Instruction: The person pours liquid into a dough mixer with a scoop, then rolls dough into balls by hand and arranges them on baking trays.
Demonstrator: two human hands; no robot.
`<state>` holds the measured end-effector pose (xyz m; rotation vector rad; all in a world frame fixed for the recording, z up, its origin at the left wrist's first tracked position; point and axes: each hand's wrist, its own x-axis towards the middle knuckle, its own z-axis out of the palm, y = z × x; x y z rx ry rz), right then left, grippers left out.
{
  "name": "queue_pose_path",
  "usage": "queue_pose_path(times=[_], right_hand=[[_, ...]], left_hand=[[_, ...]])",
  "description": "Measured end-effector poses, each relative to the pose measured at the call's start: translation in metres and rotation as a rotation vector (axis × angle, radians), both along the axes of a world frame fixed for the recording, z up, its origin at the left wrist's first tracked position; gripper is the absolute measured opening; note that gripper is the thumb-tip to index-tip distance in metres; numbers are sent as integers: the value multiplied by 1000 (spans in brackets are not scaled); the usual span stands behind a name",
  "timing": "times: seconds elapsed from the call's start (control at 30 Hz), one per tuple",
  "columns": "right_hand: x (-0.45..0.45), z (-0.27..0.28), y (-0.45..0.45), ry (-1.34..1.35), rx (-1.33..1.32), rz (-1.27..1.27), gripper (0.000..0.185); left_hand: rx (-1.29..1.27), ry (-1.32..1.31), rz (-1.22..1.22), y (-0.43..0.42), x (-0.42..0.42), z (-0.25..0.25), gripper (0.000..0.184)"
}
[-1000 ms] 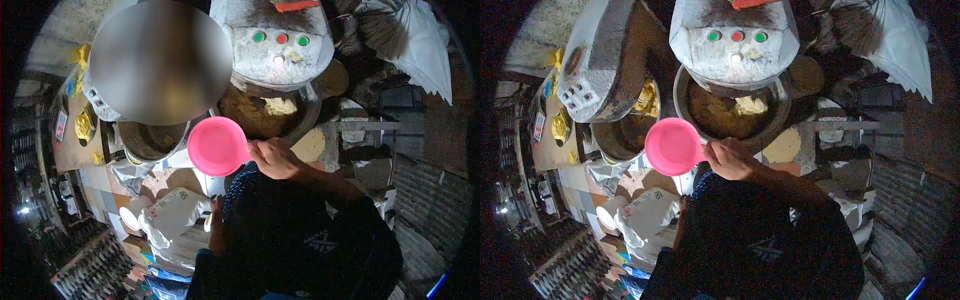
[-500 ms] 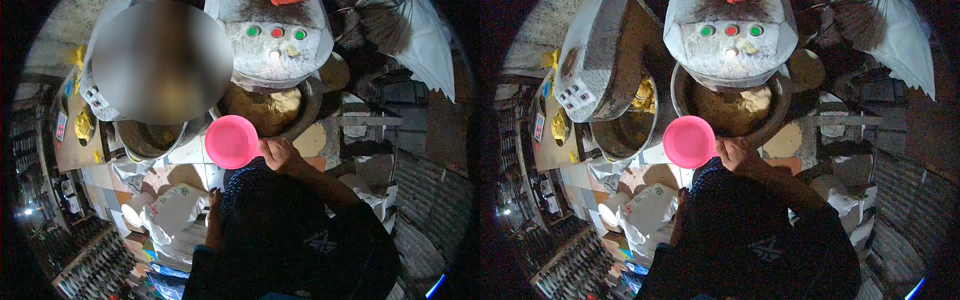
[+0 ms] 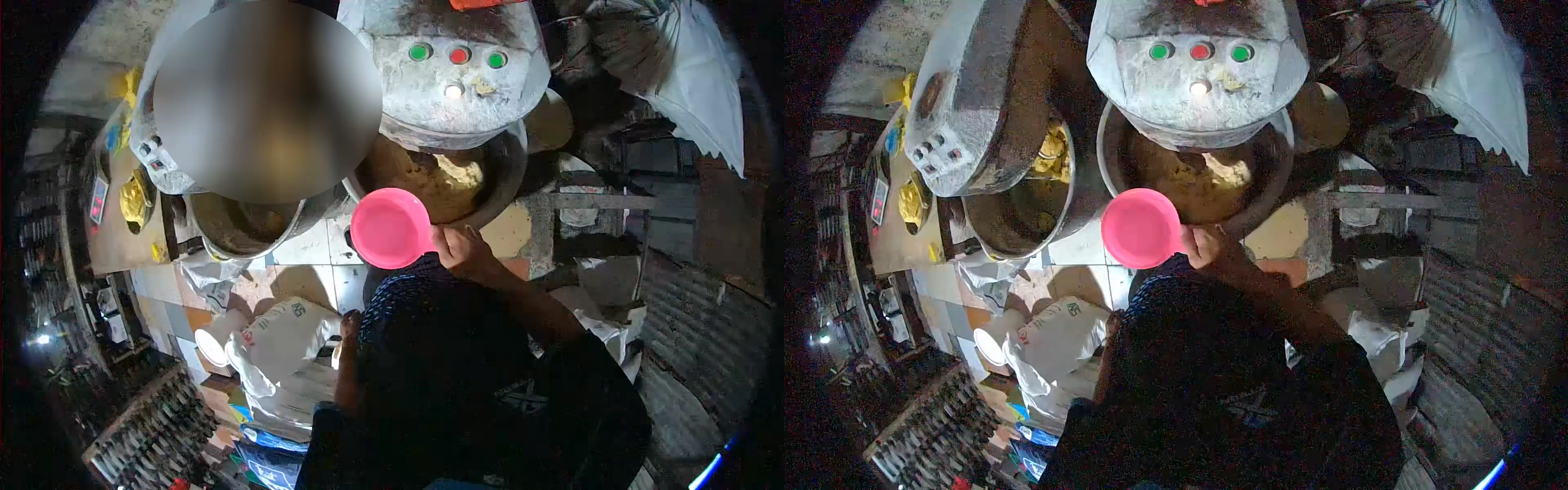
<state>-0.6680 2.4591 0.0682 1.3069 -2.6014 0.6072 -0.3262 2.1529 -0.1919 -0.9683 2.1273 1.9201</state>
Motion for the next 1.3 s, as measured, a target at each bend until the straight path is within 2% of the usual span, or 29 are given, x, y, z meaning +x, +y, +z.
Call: queue_pose_path(times=[0.13,0.23,0.37,0.43,0.47,0.5,0.53,0.57,0.63,0.7,0.73,0.77,0.8,0.83,0.87,0.9,0.93,0.97,1.0,1.03,1.07,1.13,1.2,1.23,1.27,1.3], right_hand=[[-2,-7,-4,151,-166,-16,29],[1,-9,-2,-140,-96,-44,25],[5,-35,6,-108,52,-32,27],[6,-46,9,-141,141,-29,34],[5,-49,10,-37,115,-29,30],[2,-43,8,69,89,-28,26],[0,-38,7,65,87,-31,26],[-1,-30,5,-123,-19,-89,22],[-6,-25,3,-313,-125,-148,20],[-8,-37,4,-503,-40,-187,20],[-6,-41,5,-505,-41,-189,20],[-4,-45,5,-397,-37,-182,21],[-1,-50,5,-289,-32,-176,22],[1,-60,5,-290,-33,-179,22],[3,-71,4,-456,-92,-221,21],[3,-76,4,-621,-153,-263,21],[2,-68,4,-622,-153,-268,21],[0,-53,3,-473,-144,-246,21],[-1,-45,3,-324,-134,-224,22],[-1,-44,1,-323,-133,-233,22],[-1,-44,-2,-566,-139,-316,22],[2,-54,1,-812,-149,-404,23],[3,-69,6,-19,3,-182,24],[3,-72,6,-21,1,-185,24],[3,-74,7,-217,-74,-191,24],[2,-71,6,-413,-149,-195,24]], left_hand=[[-62,-75,-23,1,-12,17,33],[-29,-191,19,2,-23,33,33],[8,-315,37,5,-40,55,34],[-322,-213,-202,-9,-24,26,35],[-647,-98,-440,-14,-17,15,37],[-648,-101,-444,-14,-18,19,37],[-444,-103,-316,-13,-20,22,37],[-241,-105,-186,-13,-20,25,37],[-244,-82,-190,-8,-20,35,37],[-247,-58,-195,-7,-20,35,37],[-225,-186,-128,-8,-21,30,37],[-202,-312,-61,-8,-21,27,37],[-203,-313,-64,-6,-26,37,37],[-179,-328,-70,-1,-36,55,38],[-155,-344,-77,3,-43,68,38],[-154,-345,-81,-4,-35,53,38],[-275,-158,-183,-17,-13,21,37],[-392,32,-284,-24,1,2,37],[-390,34,-292,-23,4,0,37],[-328,-29,-220,-22,6,-2,36],[-266,-92,-148,-21,7,-6,35],[-303,-87,-193,-13,-6,21,34],[-344,-84,-233,-9,-9,28,33],[-164,-111,-80,-8,-10,27,34],[16,-138,74,-7,-11,26,34],[14,-140,72,-11,-9,19,34]])
